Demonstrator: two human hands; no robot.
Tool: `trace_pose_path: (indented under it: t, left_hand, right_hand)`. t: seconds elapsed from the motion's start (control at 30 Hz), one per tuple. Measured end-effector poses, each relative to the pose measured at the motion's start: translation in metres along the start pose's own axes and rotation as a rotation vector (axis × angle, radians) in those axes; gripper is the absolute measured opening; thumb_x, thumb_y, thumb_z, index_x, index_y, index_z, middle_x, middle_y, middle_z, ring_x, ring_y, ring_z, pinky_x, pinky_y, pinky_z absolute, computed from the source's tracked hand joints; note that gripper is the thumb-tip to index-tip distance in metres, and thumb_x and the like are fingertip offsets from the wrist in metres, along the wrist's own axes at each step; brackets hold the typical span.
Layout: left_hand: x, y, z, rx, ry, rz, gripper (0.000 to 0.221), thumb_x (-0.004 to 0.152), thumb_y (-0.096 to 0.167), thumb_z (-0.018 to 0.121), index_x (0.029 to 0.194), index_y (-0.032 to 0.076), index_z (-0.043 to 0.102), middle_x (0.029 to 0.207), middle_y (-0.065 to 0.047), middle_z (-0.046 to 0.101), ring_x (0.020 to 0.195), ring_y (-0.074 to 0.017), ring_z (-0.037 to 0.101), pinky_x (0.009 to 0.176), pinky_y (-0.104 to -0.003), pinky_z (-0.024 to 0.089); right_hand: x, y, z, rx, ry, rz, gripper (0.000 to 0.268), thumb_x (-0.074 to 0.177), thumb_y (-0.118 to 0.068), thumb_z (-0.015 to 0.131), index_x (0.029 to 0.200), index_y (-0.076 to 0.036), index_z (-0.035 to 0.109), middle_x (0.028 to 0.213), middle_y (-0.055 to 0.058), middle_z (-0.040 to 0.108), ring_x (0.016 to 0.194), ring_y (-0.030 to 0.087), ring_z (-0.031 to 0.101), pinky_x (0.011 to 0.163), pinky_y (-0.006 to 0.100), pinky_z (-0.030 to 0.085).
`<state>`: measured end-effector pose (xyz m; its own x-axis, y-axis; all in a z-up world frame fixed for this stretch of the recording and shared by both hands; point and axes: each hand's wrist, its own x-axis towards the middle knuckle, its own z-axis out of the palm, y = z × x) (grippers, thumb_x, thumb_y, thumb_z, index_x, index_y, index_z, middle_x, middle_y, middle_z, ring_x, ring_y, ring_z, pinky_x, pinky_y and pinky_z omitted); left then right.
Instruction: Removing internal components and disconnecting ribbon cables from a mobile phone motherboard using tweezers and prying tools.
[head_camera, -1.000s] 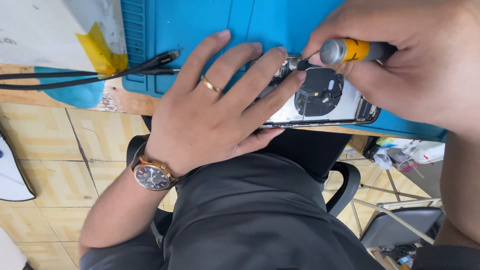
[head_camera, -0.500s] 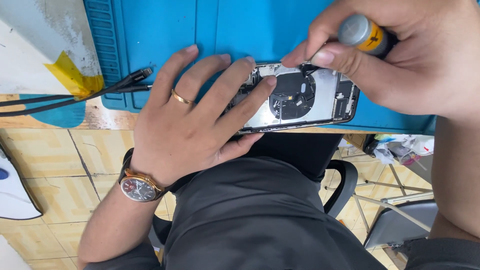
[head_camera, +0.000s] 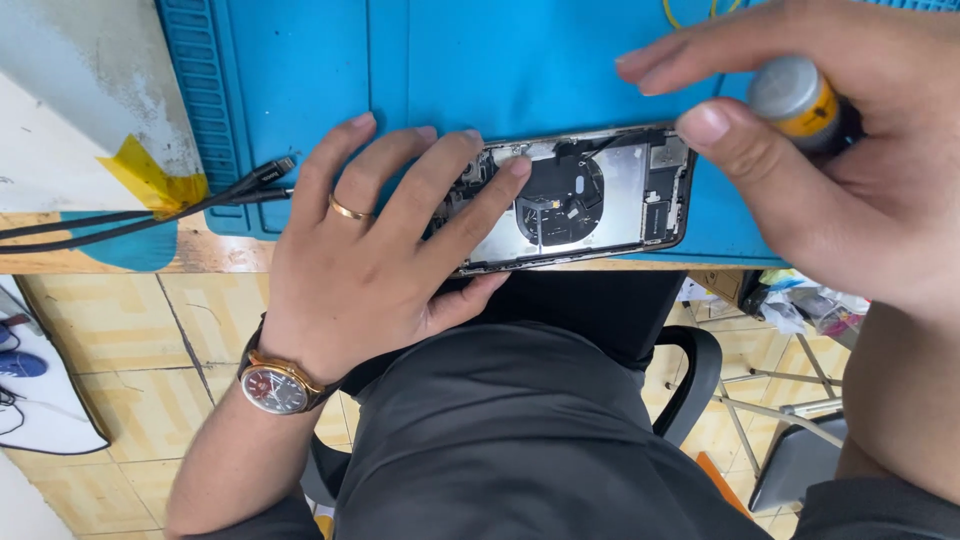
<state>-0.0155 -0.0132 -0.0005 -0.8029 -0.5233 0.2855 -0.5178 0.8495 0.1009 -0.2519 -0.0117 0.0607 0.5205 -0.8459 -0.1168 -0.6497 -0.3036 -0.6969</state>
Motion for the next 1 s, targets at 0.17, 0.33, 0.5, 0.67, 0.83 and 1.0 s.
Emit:
trace_pose_path:
  t: [0.17,0.33,0.5,0.67,0.83,1.0]
  left_hand:
    - [0.000,0.002,-0.003,-0.037,-0.030,-0.030,0.045,0.090,0.049,0.040,0.116,0.015,0.052,0.108,-0.009,0.049,0.095,-0.0222,0.050,0.088,-0.039,0.040]
    - [-0.006,-0.001,-0.003,-0.248,0.052,-0.060,0.057,0.087,0.048,0.057,0.116,0.002,0.042,0.109,-0.013,0.056,0.100,-0.0265,0.058,0.090,-0.040,0.047]
    - [-0.013,-0.001,0.006,-0.264,0.156,-0.114,0.072,0.082,0.058,0.065,0.116,-0.001,0.042,0.105,-0.013,0.059,0.098,-0.0247,0.059,0.087,-0.037,0.051]
    - [-0.016,0.000,0.012,-0.363,0.234,-0.226,0.080,0.077,0.065,0.064,0.118,0.001,0.041,0.106,-0.011,0.060,0.096,-0.0236,0.063,0.084,-0.036,0.054]
    - [-0.018,0.000,0.013,-0.308,0.261,-0.224,0.084,0.073,0.072,0.062,0.114,0.001,0.045,0.101,-0.012,0.062,0.093,-0.0231,0.064,0.082,-0.035,0.055]
    - [-0.019,-0.006,0.008,-0.248,0.227,-0.156,0.080,0.079,0.070,0.064,0.115,0.001,0.044,0.106,-0.007,0.059,0.096,-0.0202,0.061,0.084,-0.035,0.055]
  right_hand:
    - [-0.021,0.000,0.004,-0.198,0.077,0.214,0.021,0.096,-0.011,0.050,0.103,0.005,0.062,0.087,0.016,0.057,0.072,0.027,0.050,0.057,0.035,0.034]
    - [-0.052,0.007,0.011,0.045,0.261,0.282,0.051,0.082,-0.032,0.024,0.082,0.010,0.052,0.054,0.012,0.043,0.048,0.019,0.044,0.047,0.027,0.032]
    - [-0.136,0.023,0.069,0.189,0.533,0.244,0.041,0.095,-0.044,0.020,0.098,-0.005,0.033,0.090,0.016,0.030,0.078,0.030,0.043,0.072,0.042,0.044]
    - [-0.088,-0.046,0.047,-0.015,0.218,0.269,0.028,0.067,-0.013,0.060,0.091,-0.005,0.046,0.082,0.015,0.057,0.076,0.026,0.061,0.072,0.033,0.046]
    - [-0.103,-0.042,0.056,-0.131,0.022,-0.093,0.072,0.065,-0.036,0.071,0.119,-0.011,0.031,0.103,0.011,0.056,0.091,0.024,0.060,0.074,0.041,0.054]
    - [-0.114,-0.039,0.043,-0.186,-0.109,-0.013,0.040,0.062,-0.033,0.059,0.091,-0.006,0.054,0.090,0.002,0.062,0.077,0.018,0.062,0.073,0.030,0.051]
